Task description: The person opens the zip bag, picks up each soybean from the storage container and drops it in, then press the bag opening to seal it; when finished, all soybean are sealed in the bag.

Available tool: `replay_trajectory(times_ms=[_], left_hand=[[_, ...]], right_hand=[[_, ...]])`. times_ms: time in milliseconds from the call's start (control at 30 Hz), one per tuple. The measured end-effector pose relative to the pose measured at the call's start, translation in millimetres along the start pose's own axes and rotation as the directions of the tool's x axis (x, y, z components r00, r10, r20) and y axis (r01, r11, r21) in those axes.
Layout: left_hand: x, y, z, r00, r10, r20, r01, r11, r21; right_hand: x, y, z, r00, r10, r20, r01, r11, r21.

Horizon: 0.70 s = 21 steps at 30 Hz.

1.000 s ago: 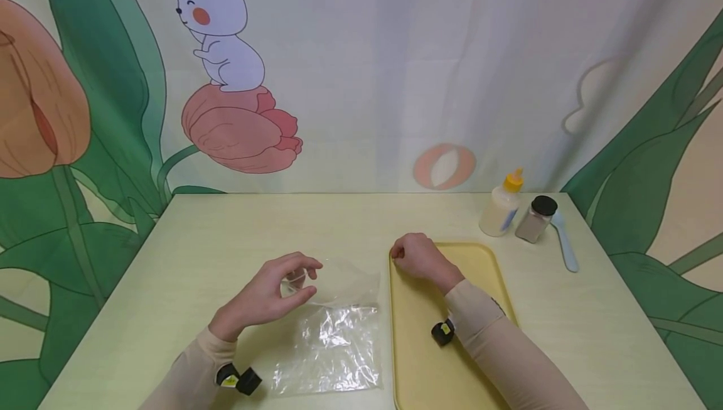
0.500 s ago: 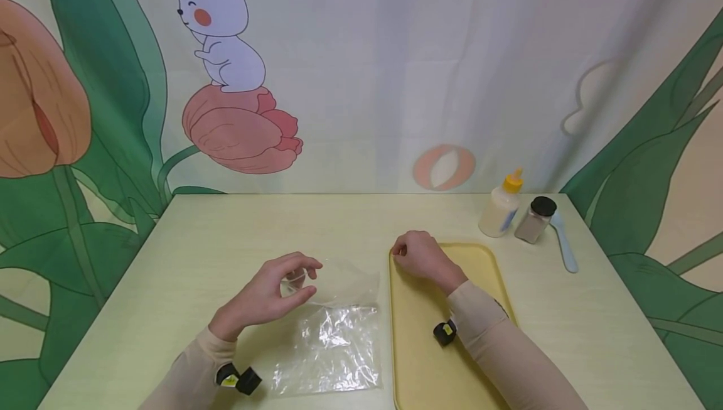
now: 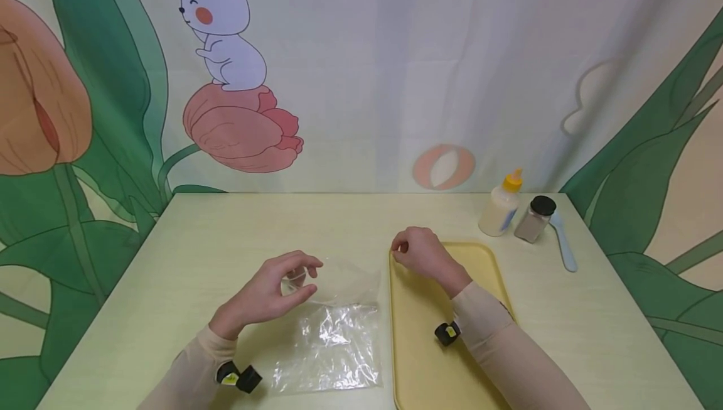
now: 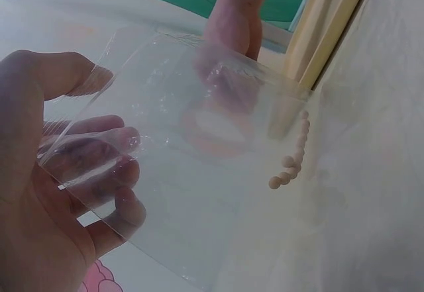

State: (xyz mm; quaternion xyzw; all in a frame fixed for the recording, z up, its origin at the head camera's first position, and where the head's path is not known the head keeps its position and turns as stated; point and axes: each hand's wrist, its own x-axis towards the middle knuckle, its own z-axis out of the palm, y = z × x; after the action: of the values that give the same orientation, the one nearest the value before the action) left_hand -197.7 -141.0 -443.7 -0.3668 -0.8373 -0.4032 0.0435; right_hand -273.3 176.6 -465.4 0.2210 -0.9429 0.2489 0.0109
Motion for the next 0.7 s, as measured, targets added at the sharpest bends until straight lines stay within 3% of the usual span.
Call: replay_trajectory(times_ms=[433, 700], left_hand=[[0.5, 0.5, 1.2, 1.000, 0.001, -0.001, -0.001, 1.000, -0.014], [0.5, 0.8, -0.5, 1.000, -0.002, -0.001, 0.002, 1.000, -0.003]], right_hand=[[-11.4, -22, -14, 0.996, -0.064, -0.055, 0.064, 0.998, 0.002], [-19.1, -42, -25, 0.982, -0.130, -0.136, 0.133, 0.991, 0.015]])
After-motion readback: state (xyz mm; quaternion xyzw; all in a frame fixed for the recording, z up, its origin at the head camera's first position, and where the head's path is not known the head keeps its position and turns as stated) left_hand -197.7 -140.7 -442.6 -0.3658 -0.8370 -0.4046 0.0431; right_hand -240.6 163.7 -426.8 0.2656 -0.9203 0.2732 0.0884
